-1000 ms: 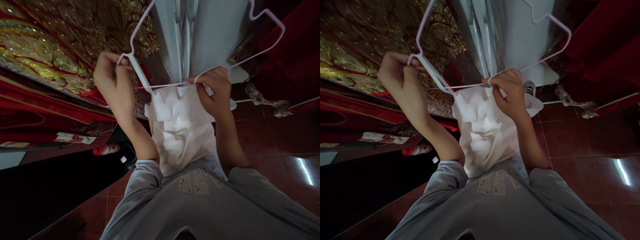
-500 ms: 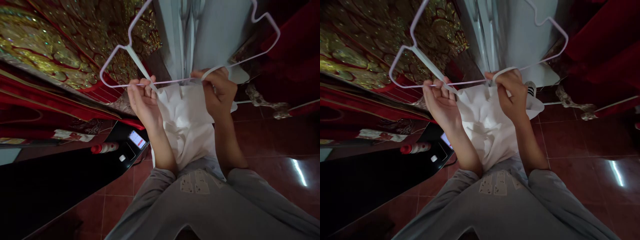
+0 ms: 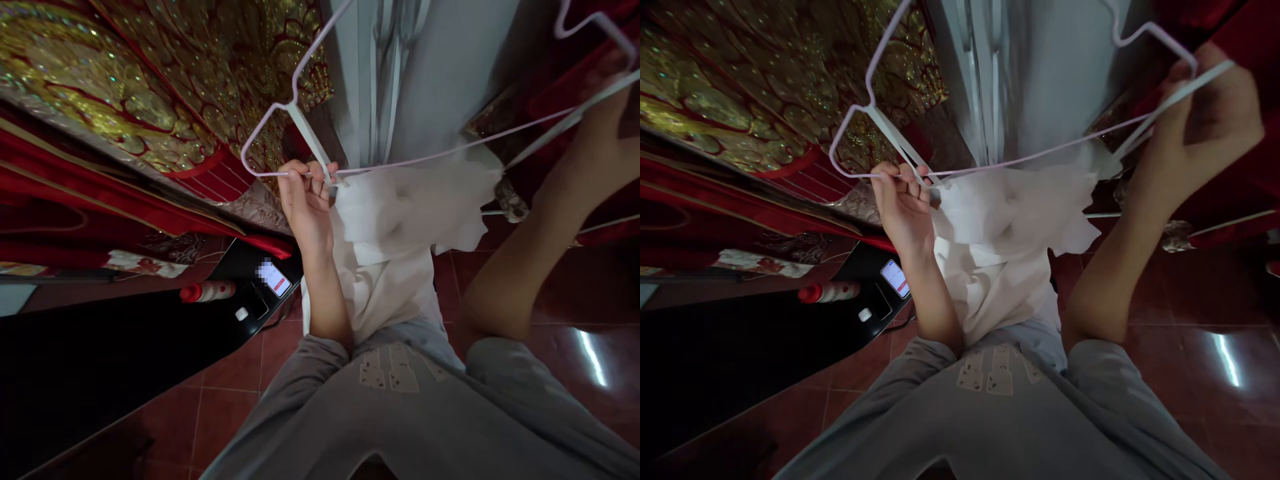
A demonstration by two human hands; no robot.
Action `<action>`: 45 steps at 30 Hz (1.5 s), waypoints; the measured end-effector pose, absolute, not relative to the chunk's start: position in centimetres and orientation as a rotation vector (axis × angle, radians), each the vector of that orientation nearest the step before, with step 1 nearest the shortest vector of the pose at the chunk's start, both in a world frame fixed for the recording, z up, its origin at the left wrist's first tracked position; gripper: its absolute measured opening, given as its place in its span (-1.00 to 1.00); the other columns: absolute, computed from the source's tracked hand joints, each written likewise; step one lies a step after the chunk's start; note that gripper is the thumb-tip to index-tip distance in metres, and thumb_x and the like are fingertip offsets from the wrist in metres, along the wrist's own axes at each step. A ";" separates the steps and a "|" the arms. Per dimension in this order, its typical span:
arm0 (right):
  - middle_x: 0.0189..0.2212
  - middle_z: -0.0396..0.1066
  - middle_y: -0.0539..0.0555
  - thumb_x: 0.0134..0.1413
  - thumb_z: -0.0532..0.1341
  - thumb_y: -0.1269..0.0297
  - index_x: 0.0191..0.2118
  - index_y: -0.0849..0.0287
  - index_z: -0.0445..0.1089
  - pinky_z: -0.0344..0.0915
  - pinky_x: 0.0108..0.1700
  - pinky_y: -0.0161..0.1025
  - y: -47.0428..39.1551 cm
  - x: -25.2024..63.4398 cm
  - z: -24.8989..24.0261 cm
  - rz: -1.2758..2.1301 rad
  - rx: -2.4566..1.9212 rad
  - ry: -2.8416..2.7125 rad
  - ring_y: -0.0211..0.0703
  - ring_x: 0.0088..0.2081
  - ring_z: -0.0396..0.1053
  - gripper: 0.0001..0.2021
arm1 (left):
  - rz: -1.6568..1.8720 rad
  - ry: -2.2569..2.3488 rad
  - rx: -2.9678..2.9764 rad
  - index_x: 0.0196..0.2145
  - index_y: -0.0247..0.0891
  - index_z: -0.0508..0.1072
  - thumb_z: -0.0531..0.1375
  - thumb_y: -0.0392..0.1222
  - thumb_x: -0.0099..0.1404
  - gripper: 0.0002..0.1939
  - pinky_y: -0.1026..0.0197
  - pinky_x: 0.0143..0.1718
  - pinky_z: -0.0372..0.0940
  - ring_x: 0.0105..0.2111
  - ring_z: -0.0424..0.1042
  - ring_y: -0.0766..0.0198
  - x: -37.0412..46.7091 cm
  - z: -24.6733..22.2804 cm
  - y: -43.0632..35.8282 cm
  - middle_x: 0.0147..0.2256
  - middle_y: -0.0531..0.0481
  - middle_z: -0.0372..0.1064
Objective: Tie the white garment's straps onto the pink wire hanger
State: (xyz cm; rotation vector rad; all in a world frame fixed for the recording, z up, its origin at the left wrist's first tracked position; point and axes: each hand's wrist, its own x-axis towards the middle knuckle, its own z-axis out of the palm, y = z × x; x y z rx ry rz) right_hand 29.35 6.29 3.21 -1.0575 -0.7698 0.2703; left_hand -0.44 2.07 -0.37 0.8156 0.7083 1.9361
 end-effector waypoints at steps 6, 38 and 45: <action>-0.27 0.54 -0.08 0.22 0.34 0.47 -0.06 0.19 0.64 0.33 -0.03 -0.34 6.9 28.1 4.9 0.137 -0.930 -1.485 -0.43 -0.20 0.45 -0.79 | 1.958 0.660 0.780 -0.25 -0.16 0.31 -0.01 -0.16 0.70 -0.71 0.26 -0.16 0.39 -0.28 0.54 0.30 -0.9 0.2 2.0 -0.40 0.07 0.32; -0.02 0.54 0.10 0.35 0.10 0.02 0.11 -0.18 0.47 -0.02 0.57 0.37 2.6 16.7 -3.0 0.093 -1.106 -1.782 0.12 0.19 0.40 -0.66 | 1.758 0.924 0.946 0.07 -0.11 0.53 0.24 -0.06 0.51 -0.76 0.04 0.24 0.34 0.10 0.52 0.12 -1.6 0.2 -1.5 0.16 -0.07 0.50; 0.01 0.54 0.07 0.34 0.14 0.07 0.14 -0.22 0.46 -0.11 0.58 0.40 2.3 17.1 -2.9 0.161 -1.052 -1.768 0.12 0.24 0.39 -0.67 | 1.536 1.055 1.222 -0.05 -0.08 0.64 0.33 0.08 0.46 -0.75 -0.10 0.25 0.31 0.23 0.39 -0.14 -2.1 1.3 -2.9 0.07 -0.13 0.55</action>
